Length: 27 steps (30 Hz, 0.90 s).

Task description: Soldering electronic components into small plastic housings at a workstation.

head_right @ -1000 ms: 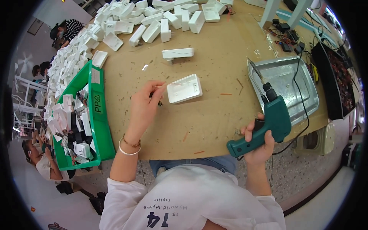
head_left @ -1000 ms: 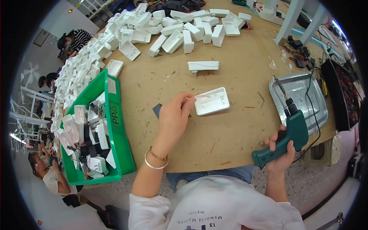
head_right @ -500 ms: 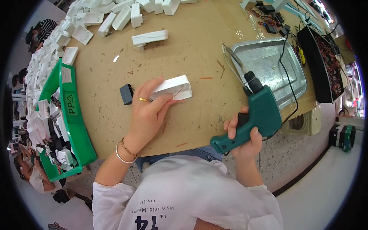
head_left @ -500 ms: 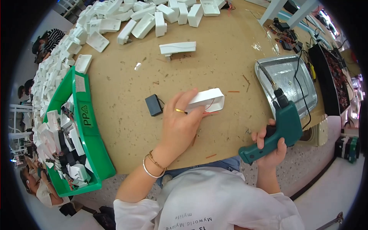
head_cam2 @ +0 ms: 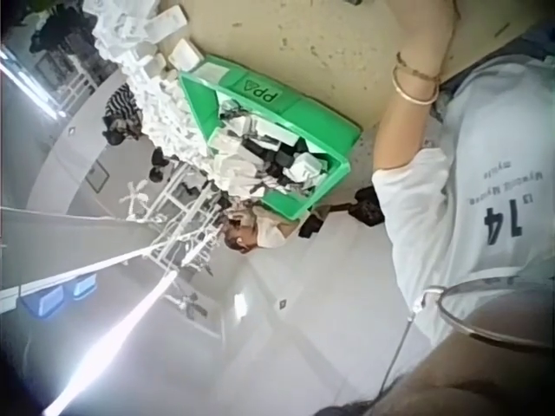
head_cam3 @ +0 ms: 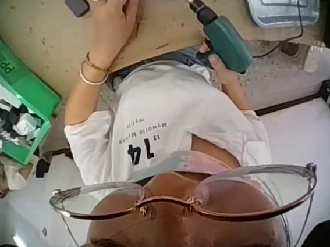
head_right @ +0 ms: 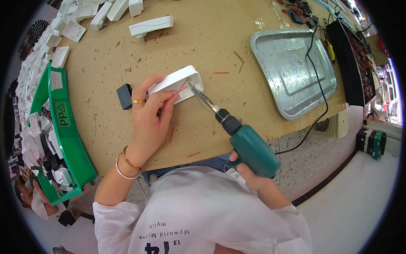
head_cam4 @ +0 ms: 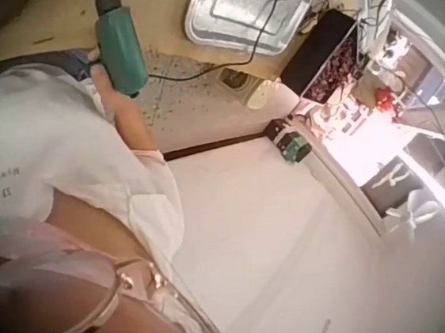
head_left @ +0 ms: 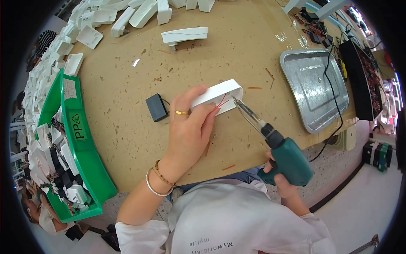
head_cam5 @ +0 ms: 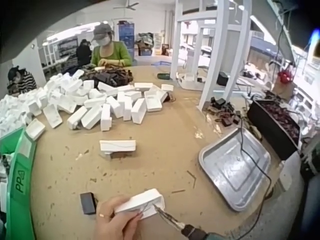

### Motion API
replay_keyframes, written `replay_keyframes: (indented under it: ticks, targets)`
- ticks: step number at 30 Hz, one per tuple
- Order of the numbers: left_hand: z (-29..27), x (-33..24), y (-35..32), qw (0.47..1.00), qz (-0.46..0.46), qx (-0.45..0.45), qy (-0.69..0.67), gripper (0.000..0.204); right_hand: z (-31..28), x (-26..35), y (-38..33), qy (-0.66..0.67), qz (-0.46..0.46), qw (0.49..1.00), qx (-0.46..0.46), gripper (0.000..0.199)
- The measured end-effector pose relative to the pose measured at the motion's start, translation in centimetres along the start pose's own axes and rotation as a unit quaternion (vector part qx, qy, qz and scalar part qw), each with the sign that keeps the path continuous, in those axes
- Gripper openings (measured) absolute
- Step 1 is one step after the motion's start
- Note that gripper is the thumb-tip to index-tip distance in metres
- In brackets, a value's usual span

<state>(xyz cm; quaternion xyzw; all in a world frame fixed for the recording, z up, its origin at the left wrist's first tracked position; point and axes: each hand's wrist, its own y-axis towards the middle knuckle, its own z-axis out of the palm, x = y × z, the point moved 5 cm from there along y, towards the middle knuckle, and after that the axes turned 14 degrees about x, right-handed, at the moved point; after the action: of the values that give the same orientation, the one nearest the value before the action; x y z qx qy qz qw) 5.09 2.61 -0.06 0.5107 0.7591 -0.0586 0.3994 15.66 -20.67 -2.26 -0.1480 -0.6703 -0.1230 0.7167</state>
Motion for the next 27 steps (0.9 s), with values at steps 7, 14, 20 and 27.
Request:
replay_keyframes:
  ticks: [7,14,20,27]
  targets:
    - [-0.1,-0.1,0.1,1.000,0.016,0.012,0.015,0.016,0.4,0.1,0.4,-0.127,0.025,0.992,0.003,0.044]
    - [-0.2,-0.4,0.2,0.999,0.023,0.032,0.035,0.016,0.9,0.0,0.6,-0.112,0.055,0.992,0.022,0.055]
    - [-0.1,-0.3,0.2,0.998,0.014,0.043,0.033,0.017,1.0,0.1,0.7,-0.101,0.079,0.992,0.018,0.056]
    - [0.0,-0.4,0.2,0.998,0.023,0.043,0.042,0.018,0.6,0.0,0.4,-0.132,0.071,0.988,0.022,0.057]
